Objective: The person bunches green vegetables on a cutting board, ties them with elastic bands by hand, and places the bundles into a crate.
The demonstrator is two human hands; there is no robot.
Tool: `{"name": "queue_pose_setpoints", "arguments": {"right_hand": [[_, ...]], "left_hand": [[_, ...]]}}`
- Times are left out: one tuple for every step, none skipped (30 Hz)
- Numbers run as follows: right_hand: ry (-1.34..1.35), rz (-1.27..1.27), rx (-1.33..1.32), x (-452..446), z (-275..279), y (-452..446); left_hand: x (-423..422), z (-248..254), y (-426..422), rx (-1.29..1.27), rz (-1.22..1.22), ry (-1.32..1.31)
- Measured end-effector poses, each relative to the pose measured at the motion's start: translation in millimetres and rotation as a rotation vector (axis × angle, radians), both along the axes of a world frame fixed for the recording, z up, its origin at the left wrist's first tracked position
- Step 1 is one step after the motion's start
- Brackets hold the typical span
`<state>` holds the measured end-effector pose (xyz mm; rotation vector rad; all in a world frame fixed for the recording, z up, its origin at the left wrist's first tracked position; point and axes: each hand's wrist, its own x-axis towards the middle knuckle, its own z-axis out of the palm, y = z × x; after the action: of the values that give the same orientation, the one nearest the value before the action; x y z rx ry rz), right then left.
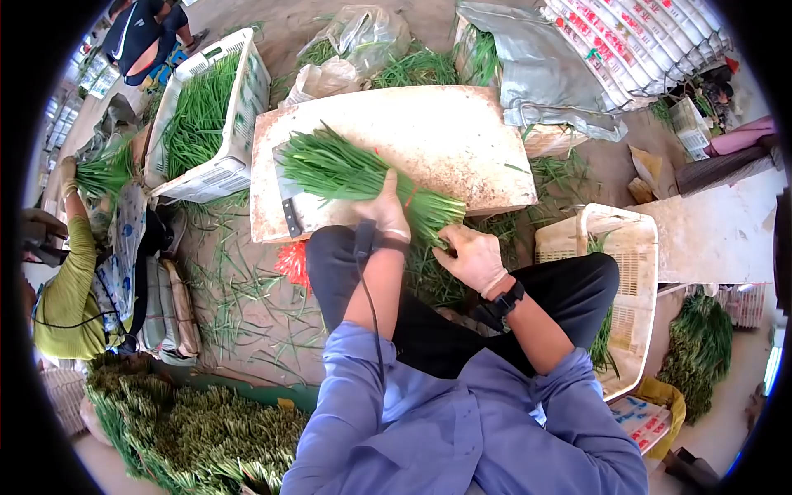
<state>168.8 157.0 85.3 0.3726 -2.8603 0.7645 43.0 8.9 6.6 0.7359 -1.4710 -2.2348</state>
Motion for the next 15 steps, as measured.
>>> {"name": "queue_pose_setpoints", "arguments": {"right_hand": [[0.005, 0.004, 0.040, -4.8, -9.5, 1.4], [0.011, 0.008, 0.080, -10.3, -18.9, 2.8], [0.019, 0.015, 0.120, -18.6, -22.6, 3.0], [-0.044, -0.014, 0.142, -27.1, -26.4, 3.9], [-0.108, -0.039, 0.142, -33.7, -29.0, 6.7], [-0.199, -0.040, 0.127, -41.0, -27.1, 11.1], [-0.287, -0.041, 0.113, -48.9, -25.6, 17.9], [-0.343, -0.052, 0.068, -57.0, -29.8, 25.5], [-0.344, -0.005, 0.044, -66.0, -32.6, 34.0], [-0.365, 0.029, 0.033, -73.2, -32.1, 40.7], [-0.385, 0.063, 0.022, -80.3, -31.8, 45.9], [-0.482, 0.074, -0.031, -87.8, -26.7, 49.8], [-0.495, 0.088, -0.034, -94.0, -28.8, 54.6], [-0.509, 0.101, -0.037, -98.7, -30.9, 58.9], [-0.522, 0.115, -0.040, -102.0, -24.8, 57.8]], "left_hand": [[0.4, 2.4, 0.9, 0.011, -0.039, -0.021], [0.3, 5.3, 3.8, -0.033, -0.011, 0.012], [-1.9, 6.2, 6.6, -0.055, 0.014, 0.025], [-3.1, 6.6, 8.7, -0.078, 0.039, 0.036], [-3.2, 6.8, 9.9, -0.100, 0.065, 0.044], [-5.6, 4.4, 11.5, -0.133, 0.086, -0.041], [-7.2, 1.9, 10.9, -0.115, 0.056, -0.019], [-8.5, -0.4, 9.6, -0.096, 0.025, 0.003], [-9.2, -2.1, 9.8, -0.077, -0.006, 0.026], [-8.8, -1.2, 12.3, -0.080, 0.006, 0.028], [-8.4, 0.2, 15.6, -0.084, 0.018, 0.031], [-9.7, -2.9, 17.7, -0.088, 0.030, 0.034], [-12.0, -11.0, 18.7, -0.130, 0.033, 0.050], [-13.6, -20.1, 19.6, -0.171, 0.036, 0.066], [-15.4, -23.9, 20.3, -0.212, 0.040, 0.081]]}}
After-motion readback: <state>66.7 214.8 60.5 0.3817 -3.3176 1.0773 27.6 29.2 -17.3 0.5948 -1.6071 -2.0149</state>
